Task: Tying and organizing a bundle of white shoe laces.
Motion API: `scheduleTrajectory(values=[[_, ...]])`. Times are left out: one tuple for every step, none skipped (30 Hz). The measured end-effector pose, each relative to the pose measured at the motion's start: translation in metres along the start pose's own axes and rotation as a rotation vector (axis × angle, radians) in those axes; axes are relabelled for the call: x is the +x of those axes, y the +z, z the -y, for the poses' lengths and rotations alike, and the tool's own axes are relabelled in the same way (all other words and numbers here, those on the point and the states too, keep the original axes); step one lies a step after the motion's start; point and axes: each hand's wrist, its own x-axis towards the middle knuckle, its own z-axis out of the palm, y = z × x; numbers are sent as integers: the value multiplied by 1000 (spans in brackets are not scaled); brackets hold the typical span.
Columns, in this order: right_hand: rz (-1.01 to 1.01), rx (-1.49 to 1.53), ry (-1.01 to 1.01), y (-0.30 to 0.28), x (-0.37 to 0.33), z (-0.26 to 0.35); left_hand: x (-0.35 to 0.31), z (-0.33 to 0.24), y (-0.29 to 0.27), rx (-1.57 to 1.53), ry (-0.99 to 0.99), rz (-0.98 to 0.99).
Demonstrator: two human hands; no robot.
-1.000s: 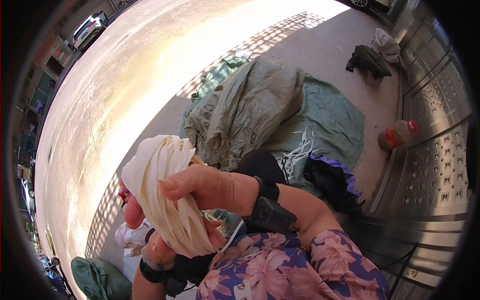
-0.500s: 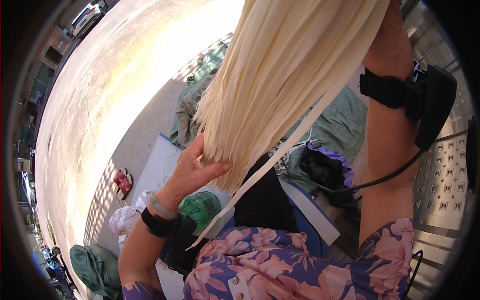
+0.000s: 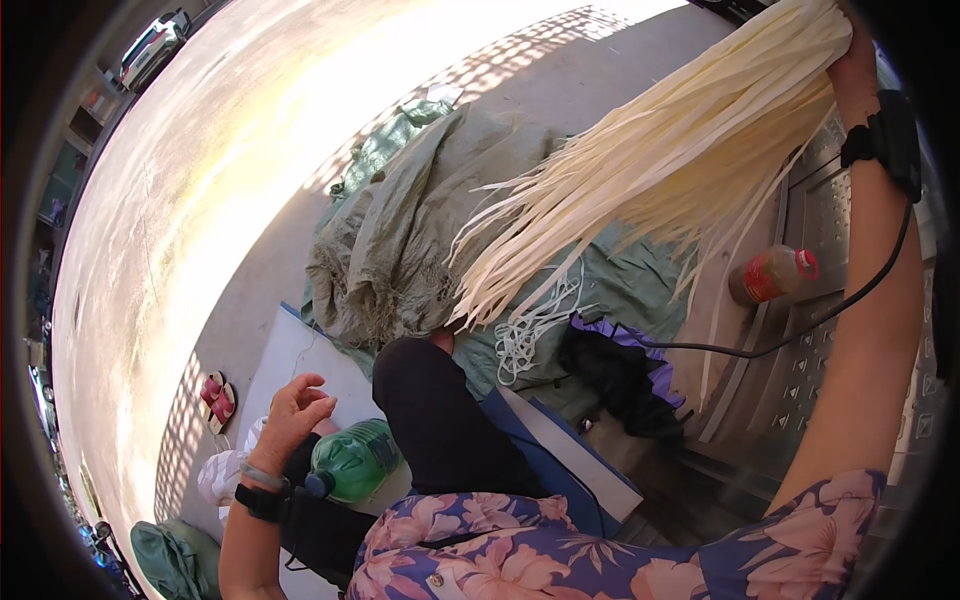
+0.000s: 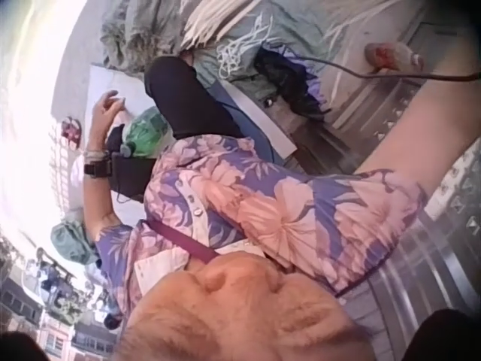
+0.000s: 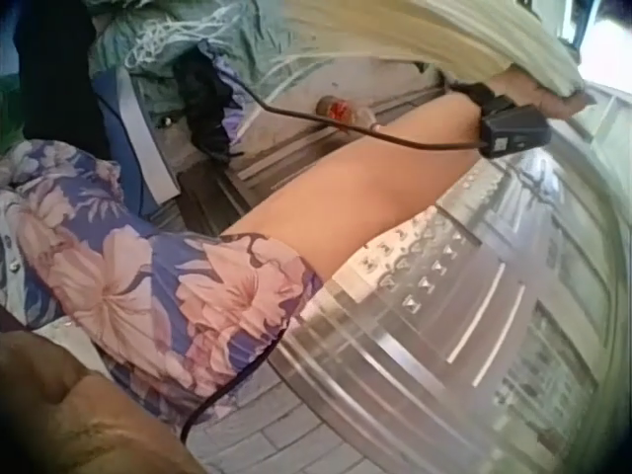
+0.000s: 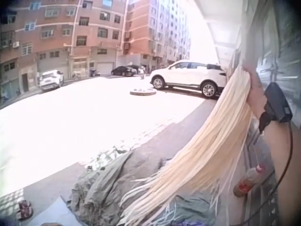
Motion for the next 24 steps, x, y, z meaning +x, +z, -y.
scheduleTrajectory(values=[[-83,-46,24,-20,-3,4,-3,14,-3,0,-12,5],[-167,-88,43,-44,-6,10,-6,25,-5,-54,-35,2],[-246,-118,67,-66,-7,11,-12,32,-8,-107,-69,-10],[-337,-139,99,-85,-13,6,-15,37,-6,-104,-72,3],[-350,-144,103,-105,-25,5,-17,38,-4,-119,-101,-25],[-306,-115,198,-114,-38,-2,-21,37,-4,-135,-139,-64],[-258,-81,297,-123,-50,-11,-25,37,-3,-132,-154,-67],[-261,-55,298,-131,-61,-20,-29,36,-2,-177,-193,-90],[-272,-54,307,-140,-72,-23,-30,33,1,-219,-226,-104],[-254,-2,310,-149,-83,-33,-31,33,4,-213,-237,-101],[-238,50,312,-158,-94,-41,-30,33,9,-226,-254,-100],[-243,90,308,-167,-102,-52,-30,30,14,-238,-273,-104],[-251,96,317,-175,-112,-60,-29,26,18,-231,-285,-102],[-280,92,309,-181,-123,-66,-27,20,22,-217,-281,-88],[-303,90,302,-179,-129,-72,-26,16,24,-205,-278,-82],[-344,137,273,-176,-136,-78,-24,20,22,-187,-261,-72],[-346,143,280,-172,-143,-80,-24,20,22,-185,-270,-74],[-348,202,272,-164,-149,-76,-23,21,22,-193,-267,-68],[-349,266,266,-158,-154,-75,-23,22,24,-200,-267,-66],[-336,261,238,-152,-159,-77,-22,24,25,-200,-272,-70],[-335,265,242,-146,-163,-74,-23,26,26,-180,-260,-61],[-302,257,234,-140,-166,-71,-24,28,27,-160,-248,-54],[-268,252,225,-134,-170,-68,-25,29,28,-159,-254,-61],[-246,257,225,-122,-174,-71,-26,29,29,-146,-263,-53]])
